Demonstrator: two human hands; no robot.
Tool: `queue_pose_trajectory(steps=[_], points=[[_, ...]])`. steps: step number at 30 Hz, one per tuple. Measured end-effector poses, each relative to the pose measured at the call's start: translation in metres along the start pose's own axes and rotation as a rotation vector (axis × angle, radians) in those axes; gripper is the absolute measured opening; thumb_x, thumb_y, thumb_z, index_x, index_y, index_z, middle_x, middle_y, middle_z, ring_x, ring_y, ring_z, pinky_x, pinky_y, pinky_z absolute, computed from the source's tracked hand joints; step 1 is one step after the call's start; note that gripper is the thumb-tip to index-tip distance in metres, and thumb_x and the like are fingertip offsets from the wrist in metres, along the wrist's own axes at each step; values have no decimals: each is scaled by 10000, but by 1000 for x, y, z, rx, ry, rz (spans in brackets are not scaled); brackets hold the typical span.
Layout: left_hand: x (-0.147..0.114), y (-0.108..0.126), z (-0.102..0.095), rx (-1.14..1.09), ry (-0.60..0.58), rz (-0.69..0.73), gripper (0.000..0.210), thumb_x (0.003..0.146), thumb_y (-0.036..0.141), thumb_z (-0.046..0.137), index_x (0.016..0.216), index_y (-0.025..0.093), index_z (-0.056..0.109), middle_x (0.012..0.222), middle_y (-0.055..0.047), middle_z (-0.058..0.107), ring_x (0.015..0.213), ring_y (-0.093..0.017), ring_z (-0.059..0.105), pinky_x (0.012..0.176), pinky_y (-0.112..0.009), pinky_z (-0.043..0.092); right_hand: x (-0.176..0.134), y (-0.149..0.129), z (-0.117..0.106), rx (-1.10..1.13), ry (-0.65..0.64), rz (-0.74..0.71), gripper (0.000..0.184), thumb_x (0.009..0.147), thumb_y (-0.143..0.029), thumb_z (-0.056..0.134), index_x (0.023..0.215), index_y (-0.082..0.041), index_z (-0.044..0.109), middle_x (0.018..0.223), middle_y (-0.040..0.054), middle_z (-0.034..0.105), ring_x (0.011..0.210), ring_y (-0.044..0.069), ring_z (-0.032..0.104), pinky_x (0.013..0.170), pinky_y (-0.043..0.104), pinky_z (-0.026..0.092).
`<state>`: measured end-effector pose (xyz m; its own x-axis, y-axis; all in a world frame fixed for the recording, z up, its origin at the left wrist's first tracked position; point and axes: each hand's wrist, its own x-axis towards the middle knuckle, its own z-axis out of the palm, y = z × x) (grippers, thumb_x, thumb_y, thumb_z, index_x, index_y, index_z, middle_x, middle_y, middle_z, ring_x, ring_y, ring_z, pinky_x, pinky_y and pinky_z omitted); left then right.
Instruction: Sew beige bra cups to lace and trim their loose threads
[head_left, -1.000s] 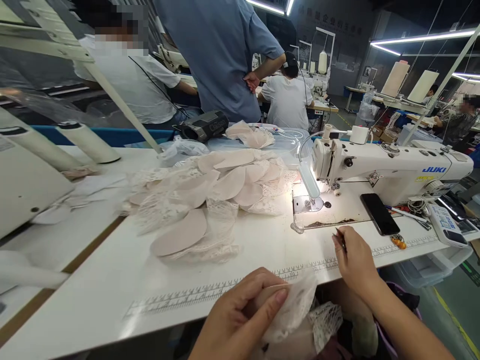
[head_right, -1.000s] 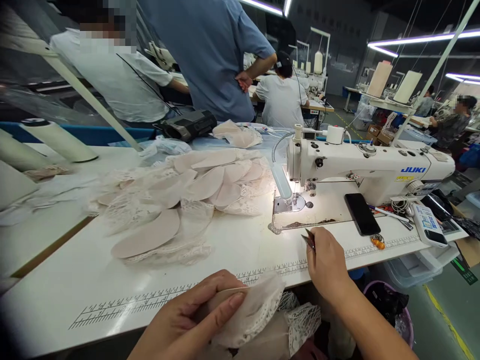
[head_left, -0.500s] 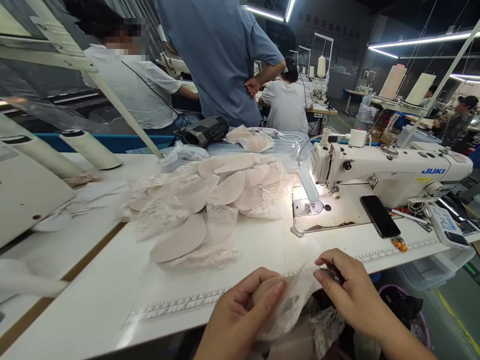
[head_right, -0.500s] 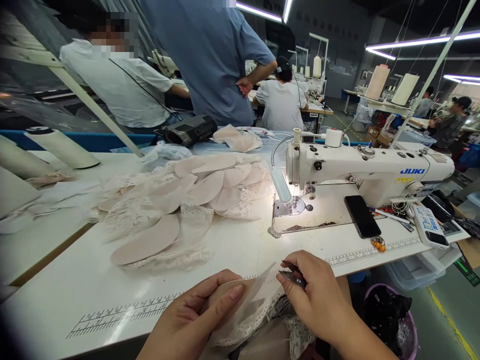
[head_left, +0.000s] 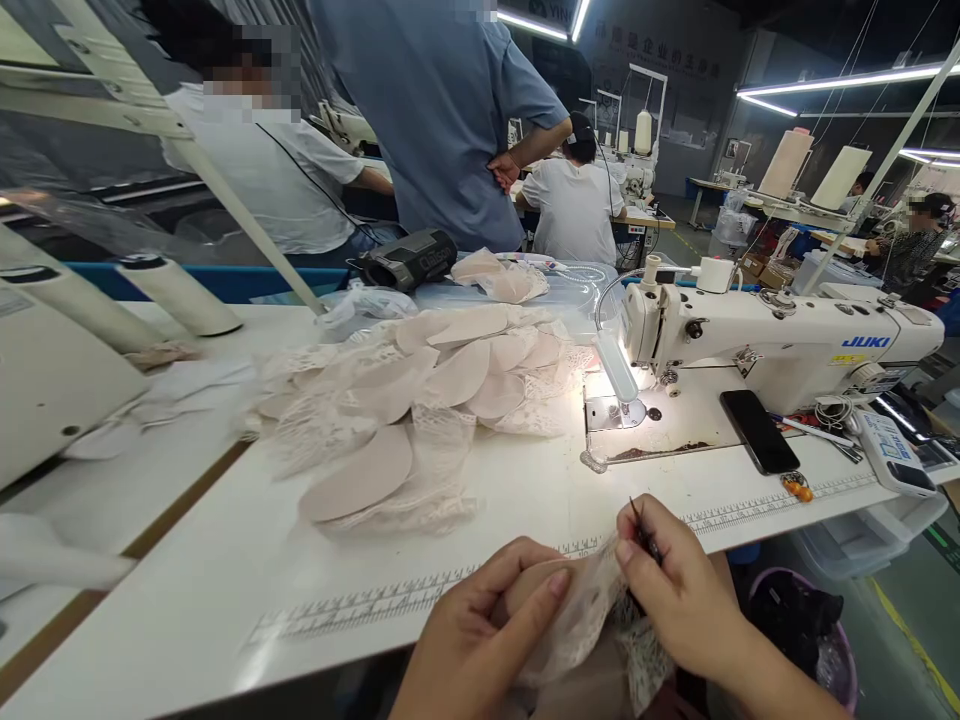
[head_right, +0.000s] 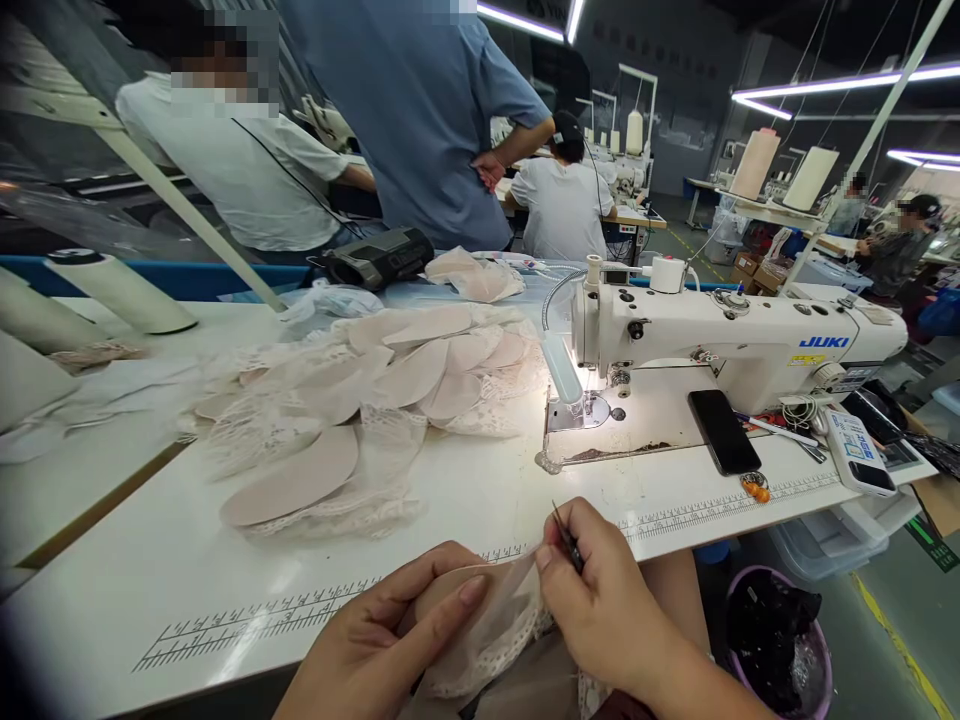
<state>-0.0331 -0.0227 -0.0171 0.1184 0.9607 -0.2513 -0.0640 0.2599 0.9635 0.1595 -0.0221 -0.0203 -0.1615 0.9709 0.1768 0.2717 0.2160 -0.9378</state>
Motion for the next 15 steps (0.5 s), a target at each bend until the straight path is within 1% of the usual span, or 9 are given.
queue_pose_trajectory(steps=[2, 5, 7, 8, 9, 11, 15], points=[[0, -1, 0, -10, -5, -5, 318, 822, 522, 830, 726, 221, 794, 650, 24, 631, 637, -153, 500, 567, -199, 411, -2, 2, 0, -45, 18, -27, 112, 1012, -273, 521, 905, -243, 508, 773, -44, 526, 694, 145, 496, 636, 242, 418], [-2, 0, 1, -19, -18, -2, 317, 823, 517, 832, 719, 221, 786, 632, 30, 618, 621, -145, 480, 556, -198, 398, -6, 4, 4, -198, 6, -132, 28, 1008, -251, 569, 988, -235, 558, 840, -24, 599, 730, 151, 545, 674, 254, 426], [-3, 1, 2, -6, -21, 12, 322, 830, 513, 825, 712, 217, 781, 632, 31, 610, 619, -142, 472, 551, -198, 388, -7, 5, 7, -260, 0, -186, 18, 996, -216, 556, 989, -232, 555, 862, -10, 611, 743, 158, 554, 686, 267, 422], [-3, 1, 2, 3, -20, 19, 325, 832, 511, 823, 709, 214, 778, 634, 31, 604, 619, -141, 468, 551, -199, 383, -7, 5, 9, -262, 4, -185, 35, 989, -202, 547, 972, -232, 543, 856, -10, 603, 740, 160, 548, 685, 271, 416], [-3, 1, 2, 8, -19, 22, 326, 832, 509, 822, 710, 211, 777, 638, 30, 603, 622, -142, 468, 555, -201, 384, -7, 5, 10, -239, 9, -164, 51, 984, -193, 539, 955, -233, 527, 844, -14, 587, 734, 159, 534, 681, 273, 409], [-3, 1, 2, 7, -15, 18, 323, 823, 508, 828, 717, 207, 777, 643, 25, 604, 628, -149, 470, 564, -210, 391, -6, 7, 12, -115, 9, -89, 78, 994, -212, 526, 926, -236, 497, 822, -25, 544, 731, 155, 498, 674, 270, 398], [-3, 0, 0, 8, -18, 18, 343, 817, 532, 840, 722, 209, 776, 644, 16, 591, 633, -164, 466, 567, -233, 379, -6, 15, 13, 256, -39, 79, 198, 1074, -364, 505, 926, -234, 483, 786, -49, 424, 703, 145, 388, 652, 260, 371]])
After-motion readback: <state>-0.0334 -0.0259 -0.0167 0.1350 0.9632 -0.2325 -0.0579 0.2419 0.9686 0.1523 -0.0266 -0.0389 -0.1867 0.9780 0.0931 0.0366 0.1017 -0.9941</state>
